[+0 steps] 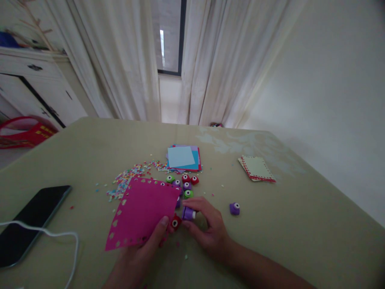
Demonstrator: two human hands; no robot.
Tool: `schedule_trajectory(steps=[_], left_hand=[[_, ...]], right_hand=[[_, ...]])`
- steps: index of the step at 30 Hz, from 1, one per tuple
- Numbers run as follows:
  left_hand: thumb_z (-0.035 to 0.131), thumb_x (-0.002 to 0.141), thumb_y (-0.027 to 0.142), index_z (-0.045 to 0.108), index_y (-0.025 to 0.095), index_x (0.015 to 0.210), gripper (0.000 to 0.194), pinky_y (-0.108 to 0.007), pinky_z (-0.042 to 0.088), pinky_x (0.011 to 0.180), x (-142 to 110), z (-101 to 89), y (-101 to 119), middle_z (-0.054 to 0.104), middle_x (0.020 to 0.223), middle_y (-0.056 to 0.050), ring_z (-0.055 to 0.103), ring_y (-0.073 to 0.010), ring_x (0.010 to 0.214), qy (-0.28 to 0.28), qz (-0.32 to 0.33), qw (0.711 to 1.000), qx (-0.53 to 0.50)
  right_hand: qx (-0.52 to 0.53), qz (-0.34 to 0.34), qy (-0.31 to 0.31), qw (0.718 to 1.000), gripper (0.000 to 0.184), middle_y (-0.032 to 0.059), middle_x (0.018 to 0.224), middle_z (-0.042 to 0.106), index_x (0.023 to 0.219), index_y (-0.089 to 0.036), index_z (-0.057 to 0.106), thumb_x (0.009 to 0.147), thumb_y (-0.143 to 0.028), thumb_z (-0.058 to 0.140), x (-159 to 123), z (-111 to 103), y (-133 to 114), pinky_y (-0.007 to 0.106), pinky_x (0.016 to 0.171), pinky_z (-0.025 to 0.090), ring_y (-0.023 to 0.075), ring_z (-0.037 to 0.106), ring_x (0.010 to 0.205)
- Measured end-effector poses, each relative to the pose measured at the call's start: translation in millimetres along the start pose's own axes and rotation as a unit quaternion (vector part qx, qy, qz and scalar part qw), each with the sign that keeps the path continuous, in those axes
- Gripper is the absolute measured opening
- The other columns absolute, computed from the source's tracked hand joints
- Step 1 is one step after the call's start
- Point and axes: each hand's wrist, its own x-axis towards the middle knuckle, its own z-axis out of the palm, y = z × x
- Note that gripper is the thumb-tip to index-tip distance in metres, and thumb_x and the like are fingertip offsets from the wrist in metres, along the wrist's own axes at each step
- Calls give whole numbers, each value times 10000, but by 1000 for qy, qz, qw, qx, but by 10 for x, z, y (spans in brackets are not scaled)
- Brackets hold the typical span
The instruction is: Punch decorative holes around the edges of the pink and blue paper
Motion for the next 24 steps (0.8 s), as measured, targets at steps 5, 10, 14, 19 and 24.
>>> schedule_trajectory(steps=[5, 10, 14, 19, 24], left_hand=[[630, 908, 563, 778, 239, 1062, 387, -467, 627, 979, -44, 6, 146, 851, 1084, -66, 784, -332, 1087, -27, -78, 996, -24], [669, 853, 603, 774, 250, 1029, 409, -491, 626, 963, -43, -4, 171, 850, 1082, -73, 778, -360, 1078, 4, -80, 996, -26], [681, 839, 592, 779, 264, 1055, 404, -524, 577, 1054, -57, 37, 133, 848, 1107, -60, 761, -361, 1130, -5, -83, 996, -20], [679, 832, 607, 803, 277, 1033, 406, -536, 605, 1017, -83, 76, 117, 850, 1087, -62, 770, -373, 1115, -5, -94, 995, -33], [666, 851, 612, 789, 278, 1055, 410, -511, 613, 1002, -77, 69, 129, 841, 1122, -62, 765, -360, 1125, -7, -68, 998, -17]], right_hand=[[171, 100, 8, 980, 450, 27, 1076, 717, 1261, -299, 606, 875, -220, 824, -120, 114, 8, 259, 793, 562, 158, 698, 879], [274, 153, 3, 949, 384, 5, 960, 684, 1101, -259, 637, 816, -231, 893, -33, 147, 59, 234, 728, 519, 135, 656, 815], [360, 212, -31, 908, 400, 5, 936, 702, 1109, -243, 626, 816, -239, 899, 32, 143, 73, 242, 745, 521, 133, 668, 820], [405, 239, -30, 882, 444, -24, 894, 683, 1059, -236, 587, 778, -233, 930, 10, 193, 97, 220, 714, 506, 107, 647, 764], [366, 203, -16, 908, 436, -7, 938, 687, 1094, -240, 610, 792, -246, 924, 9, 210, 122, 229, 731, 509, 119, 651, 806]])
